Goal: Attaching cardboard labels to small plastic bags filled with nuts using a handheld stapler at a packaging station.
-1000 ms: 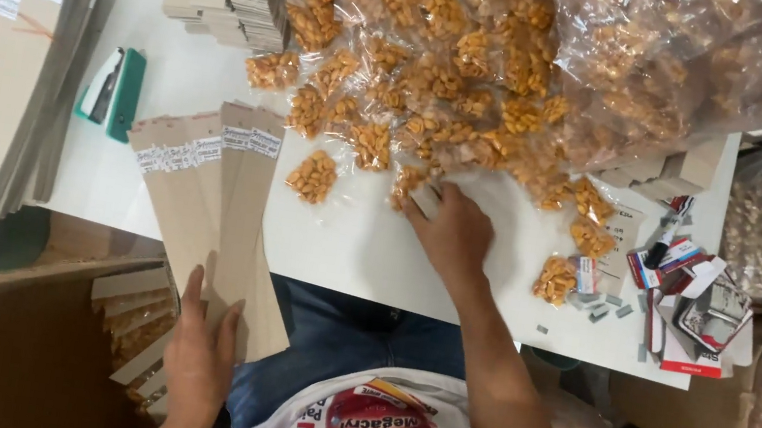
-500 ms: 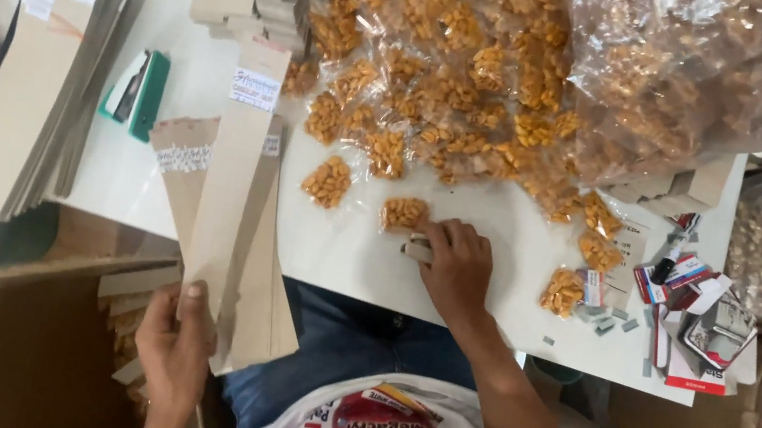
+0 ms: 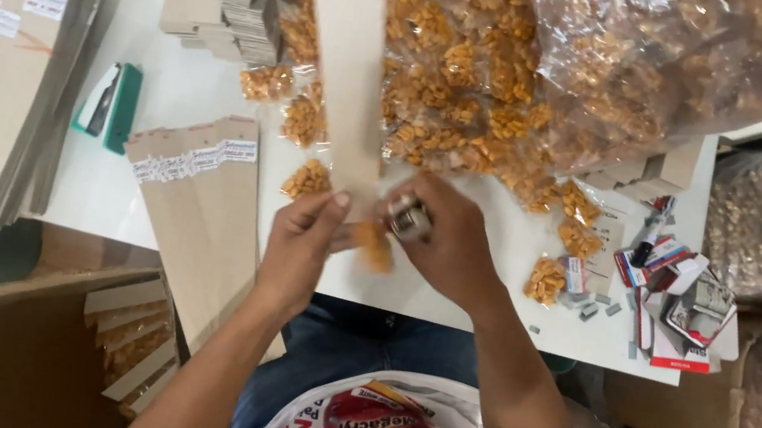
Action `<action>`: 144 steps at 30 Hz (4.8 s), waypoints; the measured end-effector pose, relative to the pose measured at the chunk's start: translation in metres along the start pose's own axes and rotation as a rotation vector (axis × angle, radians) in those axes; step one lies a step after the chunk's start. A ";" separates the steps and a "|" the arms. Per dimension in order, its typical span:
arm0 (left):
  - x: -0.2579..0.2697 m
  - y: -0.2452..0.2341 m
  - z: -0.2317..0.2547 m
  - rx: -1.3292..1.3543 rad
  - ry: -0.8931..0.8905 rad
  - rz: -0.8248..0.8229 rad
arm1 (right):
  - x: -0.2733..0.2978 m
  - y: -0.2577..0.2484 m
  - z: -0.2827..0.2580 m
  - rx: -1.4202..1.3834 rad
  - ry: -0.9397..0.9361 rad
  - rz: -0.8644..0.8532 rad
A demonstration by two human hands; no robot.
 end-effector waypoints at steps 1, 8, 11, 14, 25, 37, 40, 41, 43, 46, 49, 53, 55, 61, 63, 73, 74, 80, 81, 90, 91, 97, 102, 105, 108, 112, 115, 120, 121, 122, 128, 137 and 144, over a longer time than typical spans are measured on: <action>0.009 0.013 0.016 -0.003 -0.004 -0.007 | -0.001 -0.002 -0.001 0.002 0.005 0.007; 0.019 0.046 0.063 -0.219 0.154 -0.214 | -0.013 -0.008 0.013 -0.114 0.177 0.053; 0.019 0.049 0.075 -0.279 0.210 -0.205 | -0.014 -0.012 0.019 -0.253 0.211 0.082; 0.022 0.061 0.091 -0.244 0.246 -0.202 | -0.014 -0.014 0.034 -0.403 0.216 0.089; 0.012 0.049 0.094 -0.396 0.416 -0.131 | -0.039 -0.010 0.042 -0.758 0.339 0.488; 0.035 0.073 0.080 -0.712 0.606 -0.049 | -0.036 0.016 0.082 -1.140 0.330 0.599; 0.013 0.045 0.060 -0.780 0.579 -0.009 | -0.008 -0.008 0.130 -0.692 0.393 0.485; 0.001 0.026 0.044 -0.641 0.486 -0.029 | -0.002 -0.024 0.125 0.074 0.264 0.326; -0.022 0.017 0.045 -0.501 0.431 -0.044 | -0.008 -0.028 0.135 0.829 0.079 0.167; -0.034 0.022 0.040 -0.415 0.342 -0.087 | -0.009 -0.045 0.149 0.946 0.169 0.153; -0.051 0.008 0.012 -0.428 0.165 -0.007 | -0.024 -0.062 0.093 0.785 0.025 0.251; -0.043 0.025 0.017 -0.321 0.061 -0.078 | -0.033 -0.027 0.093 -0.630 0.216 0.002; -0.030 0.037 0.027 -0.308 0.014 -0.096 | -0.035 -0.009 0.094 -0.663 0.283 -0.052; 0.005 0.064 0.066 -0.486 -0.313 0.099 | -0.047 -0.004 0.078 -0.089 0.240 0.031; -0.017 0.059 0.064 -0.413 0.167 -0.085 | -0.046 -0.010 0.077 -0.099 0.248 0.099; 0.003 0.069 0.080 -0.555 0.360 -0.083 | -0.043 0.039 0.114 -0.853 0.397 0.591; 0.002 0.066 0.072 -0.593 0.377 -0.098 | -0.041 0.034 0.106 -0.855 0.387 0.607; -0.020 0.020 0.019 -0.519 0.296 -0.023 | -0.004 0.002 0.110 0.009 0.189 0.454; -0.028 0.005 0.004 -0.423 0.247 0.016 | 0.004 0.003 0.092 0.725 0.052 0.335; -0.035 0.009 -0.014 -0.174 -0.196 0.060 | 0.005 0.019 0.174 -0.601 0.257 0.117; -0.032 0.014 -0.009 -0.173 -0.199 0.061 | -0.009 0.008 0.144 -0.601 0.260 0.116; 0.018 0.063 0.066 -0.090 -0.346 0.099 | -0.030 0.025 0.112 -0.074 0.500 -0.182; -0.025 0.032 0.034 -0.291 0.037 0.029 | -0.047 0.018 0.108 -0.122 0.410 0.082; -0.031 0.025 0.029 -0.384 0.150 0.048 | -0.049 0.043 0.129 -0.607 0.434 0.408; -0.033 0.011 0.016 -0.420 0.227 0.033 | -0.049 0.044 0.102 -0.870 0.549 0.637; -0.016 0.029 0.029 -0.537 0.289 -0.046 | -0.046 0.051 0.106 -0.871 0.518 0.579; -0.015 0.022 0.020 -0.581 0.269 -0.050 | -0.033 0.047 0.113 -0.875 0.459 0.576; -0.032 -0.005 -0.007 -0.280 -0.023 0.085 | -0.027 0.044 0.105 0.908 -0.172 0.239; -0.028 -0.007 -0.004 -0.270 -0.024 0.100 | -0.023 0.042 0.114 0.904 -0.184 0.226; -0.030 -0.009 -0.005 -0.178 -0.091 0.134 | -0.024 0.033 0.122 0.890 -0.209 0.281; -0.029 -0.010 -0.009 -0.146 -0.230 0.096 | -0.015 0.039 0.180 -0.641 0.314 0.139; -0.015 0.028 0.027 -0.196 -0.156 0.000 | -0.046 0.051 0.131 -0.131 0.334 -0.132; -0.036 -0.003 0.010 -0.461 0.238 0.046 | -0.038 0.080 0.136 -0.811 0.487 0.345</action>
Point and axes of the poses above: each hand's wrist, its own x-axis away from the middle knuckle, its own y-axis out of the palm, z = x × y, the point moved 10 cm from there along -x, towards the middle knuckle, and after that the axes turned 3 degrees about -x, right-handed, at the moved point
